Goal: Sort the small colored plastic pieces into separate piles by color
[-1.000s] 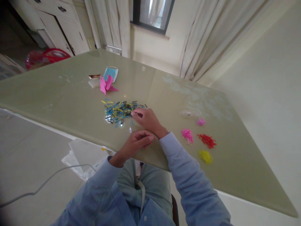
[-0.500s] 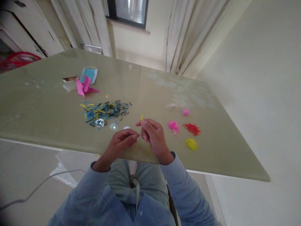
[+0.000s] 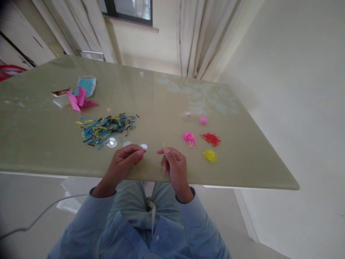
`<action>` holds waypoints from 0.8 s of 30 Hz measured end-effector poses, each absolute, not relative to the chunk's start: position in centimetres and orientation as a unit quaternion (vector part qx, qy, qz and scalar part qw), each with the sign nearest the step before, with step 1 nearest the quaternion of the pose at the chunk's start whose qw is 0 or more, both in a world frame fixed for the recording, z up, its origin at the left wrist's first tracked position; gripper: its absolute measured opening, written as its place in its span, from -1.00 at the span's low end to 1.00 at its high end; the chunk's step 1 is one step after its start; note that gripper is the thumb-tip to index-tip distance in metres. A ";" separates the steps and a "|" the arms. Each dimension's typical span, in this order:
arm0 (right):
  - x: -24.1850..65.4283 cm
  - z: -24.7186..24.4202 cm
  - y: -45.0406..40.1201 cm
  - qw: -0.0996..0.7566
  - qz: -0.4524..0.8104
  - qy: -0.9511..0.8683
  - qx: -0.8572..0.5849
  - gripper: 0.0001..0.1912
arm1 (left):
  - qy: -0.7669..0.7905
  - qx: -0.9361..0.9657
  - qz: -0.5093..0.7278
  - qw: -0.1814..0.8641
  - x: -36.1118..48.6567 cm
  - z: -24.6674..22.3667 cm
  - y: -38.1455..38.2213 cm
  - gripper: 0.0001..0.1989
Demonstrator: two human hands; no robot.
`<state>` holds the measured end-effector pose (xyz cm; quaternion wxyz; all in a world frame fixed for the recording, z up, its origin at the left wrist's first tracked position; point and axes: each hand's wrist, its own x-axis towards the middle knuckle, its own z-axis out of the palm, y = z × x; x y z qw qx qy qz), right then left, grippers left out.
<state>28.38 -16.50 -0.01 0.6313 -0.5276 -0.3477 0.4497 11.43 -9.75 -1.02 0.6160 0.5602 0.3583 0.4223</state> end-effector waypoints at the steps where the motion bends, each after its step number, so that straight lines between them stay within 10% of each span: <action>1: 28.5 0.0 -16.7 0.629 0.437 -0.351 -0.538 -0.62 | 0.361 0.561 0.422 0.614 11.4 -1.0 -9.7 -0.79; 24: 38.1 0.3 -23.0 0.494 0.050 -0.430 -0.754 -0.65 | 0.378 0.592 0.421 0.575 11.4 -0.8 -9.9 -0.84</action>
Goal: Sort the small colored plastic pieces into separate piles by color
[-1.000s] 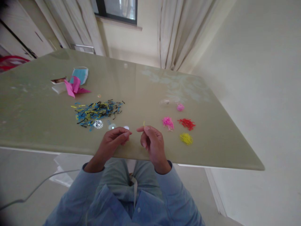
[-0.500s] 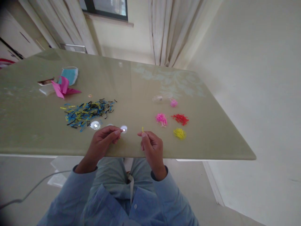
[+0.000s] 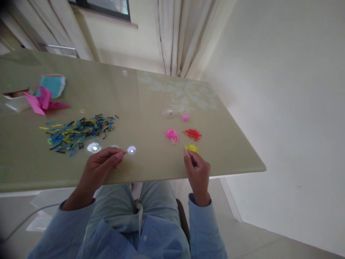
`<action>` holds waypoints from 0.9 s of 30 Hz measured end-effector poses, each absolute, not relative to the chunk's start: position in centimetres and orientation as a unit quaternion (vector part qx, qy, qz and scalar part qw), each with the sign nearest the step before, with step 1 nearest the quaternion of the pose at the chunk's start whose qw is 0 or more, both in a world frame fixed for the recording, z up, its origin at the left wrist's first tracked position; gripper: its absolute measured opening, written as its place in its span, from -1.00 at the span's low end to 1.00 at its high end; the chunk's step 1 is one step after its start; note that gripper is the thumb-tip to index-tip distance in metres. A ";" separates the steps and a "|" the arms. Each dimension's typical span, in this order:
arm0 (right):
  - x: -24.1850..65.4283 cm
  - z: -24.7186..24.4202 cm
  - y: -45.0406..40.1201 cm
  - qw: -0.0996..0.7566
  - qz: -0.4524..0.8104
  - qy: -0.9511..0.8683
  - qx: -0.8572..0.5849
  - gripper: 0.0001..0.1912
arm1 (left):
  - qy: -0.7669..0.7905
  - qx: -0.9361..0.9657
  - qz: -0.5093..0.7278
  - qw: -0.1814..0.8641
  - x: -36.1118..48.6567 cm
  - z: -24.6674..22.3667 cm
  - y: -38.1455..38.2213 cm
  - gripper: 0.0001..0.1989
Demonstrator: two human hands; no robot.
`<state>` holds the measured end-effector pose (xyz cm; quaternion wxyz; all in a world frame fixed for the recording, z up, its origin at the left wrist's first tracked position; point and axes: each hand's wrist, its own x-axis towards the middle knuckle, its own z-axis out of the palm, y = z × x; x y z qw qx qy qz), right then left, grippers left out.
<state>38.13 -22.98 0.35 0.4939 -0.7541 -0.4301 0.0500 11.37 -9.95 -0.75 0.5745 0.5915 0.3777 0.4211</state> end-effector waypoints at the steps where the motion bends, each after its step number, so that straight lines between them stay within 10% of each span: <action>1: 38.9 0.5 -23.4 0.487 0.030 -0.419 -0.766 -0.65 | 0.380 0.594 0.419 0.572 11.3 -0.8 -10.0 -0.84; 13: 42.7 -0.5 -23.6 0.366 -0.028 -0.414 -0.833 -0.55 | 0.410 0.606 0.407 0.548 11.4 -0.8 -10.0 -0.78; 27: 38.8 -0.7 -23.9 0.475 0.012 -0.416 -0.775 -0.64 | 0.405 0.609 0.409 0.546 11.7 -0.4 -10.1 -0.78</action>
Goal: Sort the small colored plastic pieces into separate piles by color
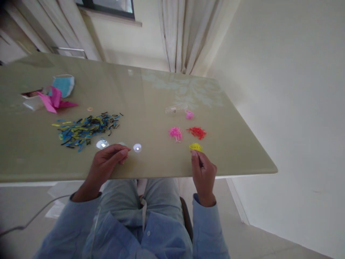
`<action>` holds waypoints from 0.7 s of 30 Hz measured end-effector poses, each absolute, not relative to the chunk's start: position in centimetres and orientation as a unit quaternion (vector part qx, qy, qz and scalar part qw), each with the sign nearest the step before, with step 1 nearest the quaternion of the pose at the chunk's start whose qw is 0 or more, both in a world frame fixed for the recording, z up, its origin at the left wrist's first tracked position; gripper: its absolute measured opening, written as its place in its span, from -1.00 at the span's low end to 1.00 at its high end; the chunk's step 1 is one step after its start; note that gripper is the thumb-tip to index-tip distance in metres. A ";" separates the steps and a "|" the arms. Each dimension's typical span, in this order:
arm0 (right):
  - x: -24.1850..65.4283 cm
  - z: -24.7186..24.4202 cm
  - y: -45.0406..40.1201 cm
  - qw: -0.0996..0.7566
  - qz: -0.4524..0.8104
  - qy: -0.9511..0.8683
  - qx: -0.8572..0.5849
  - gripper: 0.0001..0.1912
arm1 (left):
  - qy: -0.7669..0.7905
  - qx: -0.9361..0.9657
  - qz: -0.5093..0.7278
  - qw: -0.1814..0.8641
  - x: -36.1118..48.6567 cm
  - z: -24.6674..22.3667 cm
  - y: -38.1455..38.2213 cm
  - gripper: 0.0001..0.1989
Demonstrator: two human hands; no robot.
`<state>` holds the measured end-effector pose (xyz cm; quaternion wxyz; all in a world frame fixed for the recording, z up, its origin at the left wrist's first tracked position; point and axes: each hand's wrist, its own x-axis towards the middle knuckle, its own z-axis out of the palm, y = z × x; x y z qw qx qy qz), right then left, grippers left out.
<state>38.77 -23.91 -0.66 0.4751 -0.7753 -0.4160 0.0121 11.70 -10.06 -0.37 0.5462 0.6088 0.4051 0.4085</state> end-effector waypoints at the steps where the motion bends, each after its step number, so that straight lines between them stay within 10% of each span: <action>1: 38.3 -0.7 -23.7 0.488 0.030 -0.422 -0.764 -0.65 | 0.400 0.607 0.409 0.551 11.7 -0.4 -10.0 -0.77; 14: 35.7 -1.6 -19.8 0.384 0.039 -0.609 -0.693 -0.43 | 0.406 0.573 0.429 0.568 10.6 -1.0 -10.4 -0.68; 21: 36.1 -2.0 -20.3 0.369 -0.005 -0.647 -0.667 -0.44 | 0.563 0.695 0.406 0.189 4.1 0.0 -8.0 -0.80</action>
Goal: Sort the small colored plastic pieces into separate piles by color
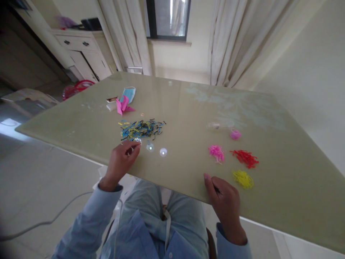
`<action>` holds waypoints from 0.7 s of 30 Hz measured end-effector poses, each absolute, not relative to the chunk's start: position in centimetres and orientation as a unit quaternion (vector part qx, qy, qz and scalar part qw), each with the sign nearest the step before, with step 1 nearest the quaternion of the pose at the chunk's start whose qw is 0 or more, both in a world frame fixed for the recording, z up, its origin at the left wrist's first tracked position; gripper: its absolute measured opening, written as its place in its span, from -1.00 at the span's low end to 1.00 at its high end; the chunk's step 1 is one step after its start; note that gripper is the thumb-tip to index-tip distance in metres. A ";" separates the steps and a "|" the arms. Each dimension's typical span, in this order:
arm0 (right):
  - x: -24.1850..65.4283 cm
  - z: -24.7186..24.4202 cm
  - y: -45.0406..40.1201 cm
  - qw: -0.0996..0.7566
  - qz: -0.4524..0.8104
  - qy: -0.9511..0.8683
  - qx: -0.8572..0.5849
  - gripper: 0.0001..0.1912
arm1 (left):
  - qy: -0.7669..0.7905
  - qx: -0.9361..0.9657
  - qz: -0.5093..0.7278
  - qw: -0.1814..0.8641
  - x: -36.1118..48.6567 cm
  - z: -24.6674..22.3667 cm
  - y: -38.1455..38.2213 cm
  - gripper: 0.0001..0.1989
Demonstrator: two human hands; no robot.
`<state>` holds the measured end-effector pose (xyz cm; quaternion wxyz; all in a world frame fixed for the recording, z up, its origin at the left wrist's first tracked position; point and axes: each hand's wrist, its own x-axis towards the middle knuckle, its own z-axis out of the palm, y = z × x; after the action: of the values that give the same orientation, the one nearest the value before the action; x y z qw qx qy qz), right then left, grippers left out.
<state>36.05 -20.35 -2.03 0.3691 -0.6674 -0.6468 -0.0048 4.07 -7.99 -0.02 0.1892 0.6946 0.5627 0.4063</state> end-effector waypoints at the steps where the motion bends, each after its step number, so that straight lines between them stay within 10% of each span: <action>1: 36.1 -2.1 -20.4 0.368 -0.009 -0.650 -0.665 -0.44 | 0.588 0.693 0.389 0.149 3.1 0.1 -7.6 -0.79; 21: 35.9 -2.2 -20.4 0.340 -0.069 -0.666 -0.661 -0.46 | 0.657 0.686 0.305 0.064 0.2 -1.4 -5.6 -0.72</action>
<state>35.87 -20.36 -2.23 0.3401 -0.6606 -0.6658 -0.0687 0.19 -5.59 -1.39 0.0638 0.6864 0.6570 0.3051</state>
